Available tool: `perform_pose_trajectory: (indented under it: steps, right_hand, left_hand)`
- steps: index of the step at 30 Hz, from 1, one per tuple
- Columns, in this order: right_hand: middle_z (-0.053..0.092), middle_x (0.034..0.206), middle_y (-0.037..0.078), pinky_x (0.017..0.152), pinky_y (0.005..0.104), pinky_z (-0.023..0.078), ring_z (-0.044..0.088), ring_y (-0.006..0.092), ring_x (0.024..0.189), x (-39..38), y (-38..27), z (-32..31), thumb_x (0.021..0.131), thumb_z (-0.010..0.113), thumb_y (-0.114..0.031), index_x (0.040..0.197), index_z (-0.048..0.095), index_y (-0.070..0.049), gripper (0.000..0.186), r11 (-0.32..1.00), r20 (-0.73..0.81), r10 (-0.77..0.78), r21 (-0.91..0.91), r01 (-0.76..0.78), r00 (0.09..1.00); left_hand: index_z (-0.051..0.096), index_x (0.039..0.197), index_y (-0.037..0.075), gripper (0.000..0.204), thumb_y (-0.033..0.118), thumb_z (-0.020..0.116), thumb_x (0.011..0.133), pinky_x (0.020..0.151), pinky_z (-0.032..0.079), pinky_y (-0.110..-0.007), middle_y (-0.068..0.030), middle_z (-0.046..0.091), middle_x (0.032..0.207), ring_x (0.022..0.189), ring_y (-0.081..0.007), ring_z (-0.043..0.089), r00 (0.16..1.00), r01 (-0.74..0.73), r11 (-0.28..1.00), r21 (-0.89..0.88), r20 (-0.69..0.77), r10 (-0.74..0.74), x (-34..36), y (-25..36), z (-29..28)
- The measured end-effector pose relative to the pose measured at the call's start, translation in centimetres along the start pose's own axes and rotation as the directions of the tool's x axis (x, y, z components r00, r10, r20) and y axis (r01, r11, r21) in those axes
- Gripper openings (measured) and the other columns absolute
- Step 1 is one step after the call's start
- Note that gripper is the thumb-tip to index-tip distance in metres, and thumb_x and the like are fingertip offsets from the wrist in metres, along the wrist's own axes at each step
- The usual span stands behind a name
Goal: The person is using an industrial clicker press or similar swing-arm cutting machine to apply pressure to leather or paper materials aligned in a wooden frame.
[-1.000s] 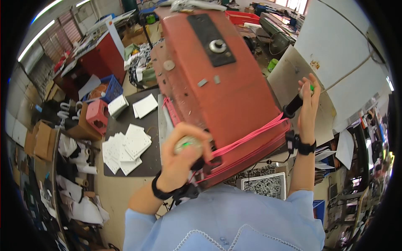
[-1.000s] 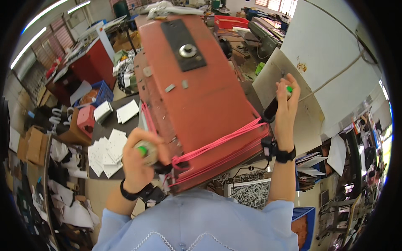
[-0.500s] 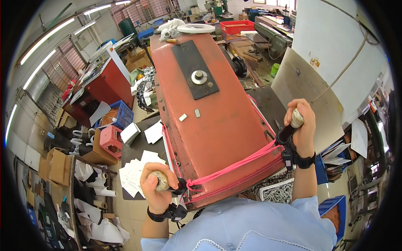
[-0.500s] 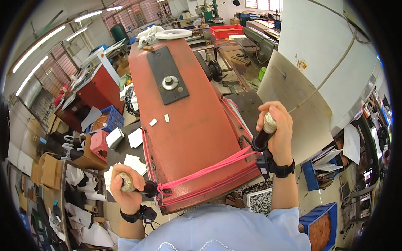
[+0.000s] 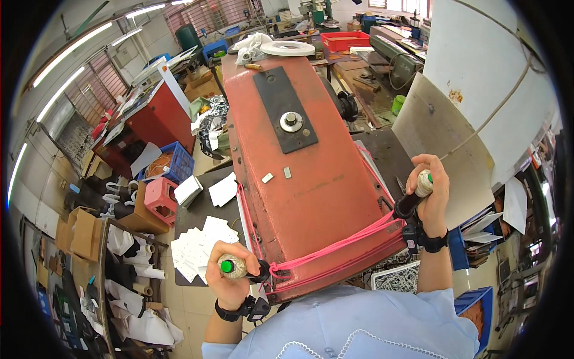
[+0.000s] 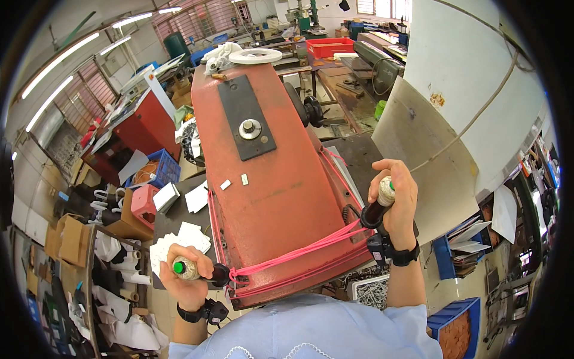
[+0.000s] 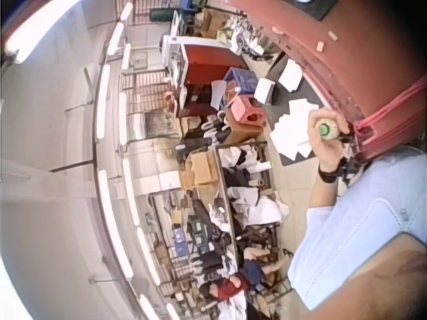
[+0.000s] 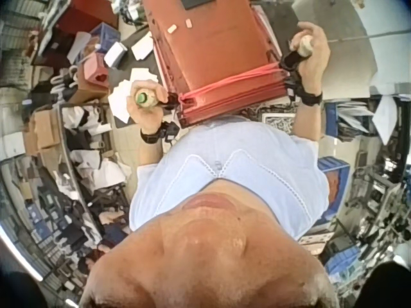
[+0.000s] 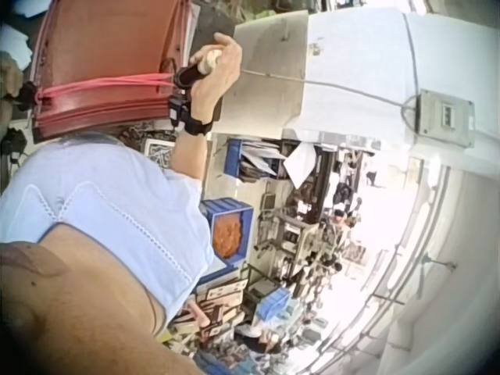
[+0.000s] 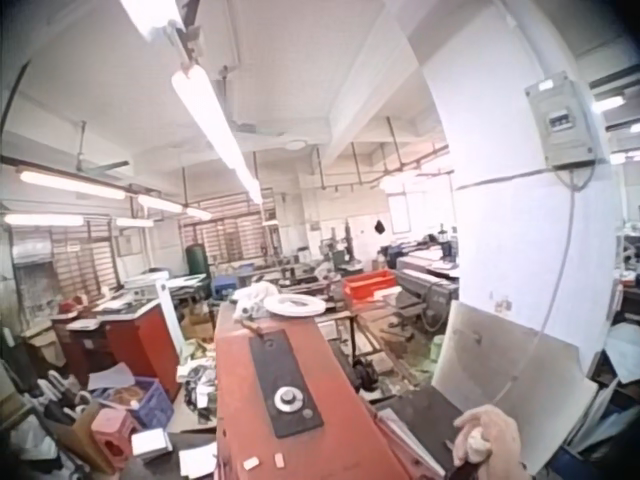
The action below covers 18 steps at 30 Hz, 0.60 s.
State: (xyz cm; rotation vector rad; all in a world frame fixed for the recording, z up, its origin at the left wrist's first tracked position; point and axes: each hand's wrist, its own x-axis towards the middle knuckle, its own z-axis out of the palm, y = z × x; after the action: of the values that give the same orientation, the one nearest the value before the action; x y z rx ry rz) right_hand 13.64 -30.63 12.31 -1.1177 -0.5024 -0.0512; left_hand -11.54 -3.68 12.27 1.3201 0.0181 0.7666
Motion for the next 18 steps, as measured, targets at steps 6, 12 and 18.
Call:
perform_pose_trajectory:
  steps: [6, 12, 18]
  right_hand:
    - [0.056, 0.061, 0.008, 0.049, 0.0247, 0.042, 0.052, 0.0131, 0.051, 1.8, -1.2, -0.9, 0.104, 0.042, -0.036, 0.111, 0.058, 0.005, 0.044, 0.999, 0.028, 0.008, -0.038, -0.007, 1.0]
    - [0.06, 0.068, 0.007, 0.061, 0.0259, 0.044, 0.056, 0.0133, 0.062, 6.1, -2.1, -4.7, 0.103, 0.045, -0.036, 0.112, 0.06, 0.003, 0.043, 0.977, -0.045, -0.026, -0.214, 0.016, 0.999]
    - [0.066, 0.103, 0.007, 0.095, 0.0323, 0.043, 0.06, 0.0199, 0.103, 7.4, -1.6, -5.2, 0.105, 0.046, -0.032, 0.119, 0.061, -0.001, 0.037, 0.377, -0.101, -0.707, -0.891, 0.252, 0.7]
  left_hand:
    - [0.047, 0.091, 0.004, 0.056, 0.059, 0.036, 0.099, 0.056, 0.044, -0.032, -0.0096, 0.05, 0.065, 0.055, -0.0182, 0.05, 0.997, 0.002, 0.999, 0.052, 0.072, -0.006, 0.1, 0.4, 1.4]
    - [0.044, 0.12, -0.001, 0.057, 0.048, 0.059, 0.095, 0.072, 0.049, -0.029, -0.0159, 0.061, 0.091, 0.077, -0.0165, 0.059, 0.938, 0.054, 0.994, -0.099, 0.346, -0.017, 0.7, -1.6, 4.2]
    - [0.014, 0.152, -0.001, 0.08, 0.019, 0.065, 0.094, 0.107, 0.037, -0.039, -0.0242, 0.04, 0.145, 0.13, -0.0309, 0.045, 0.804, -0.058, 0.996, -0.062, 0.589, 0.083, 2.3, -4.2, 10.4]
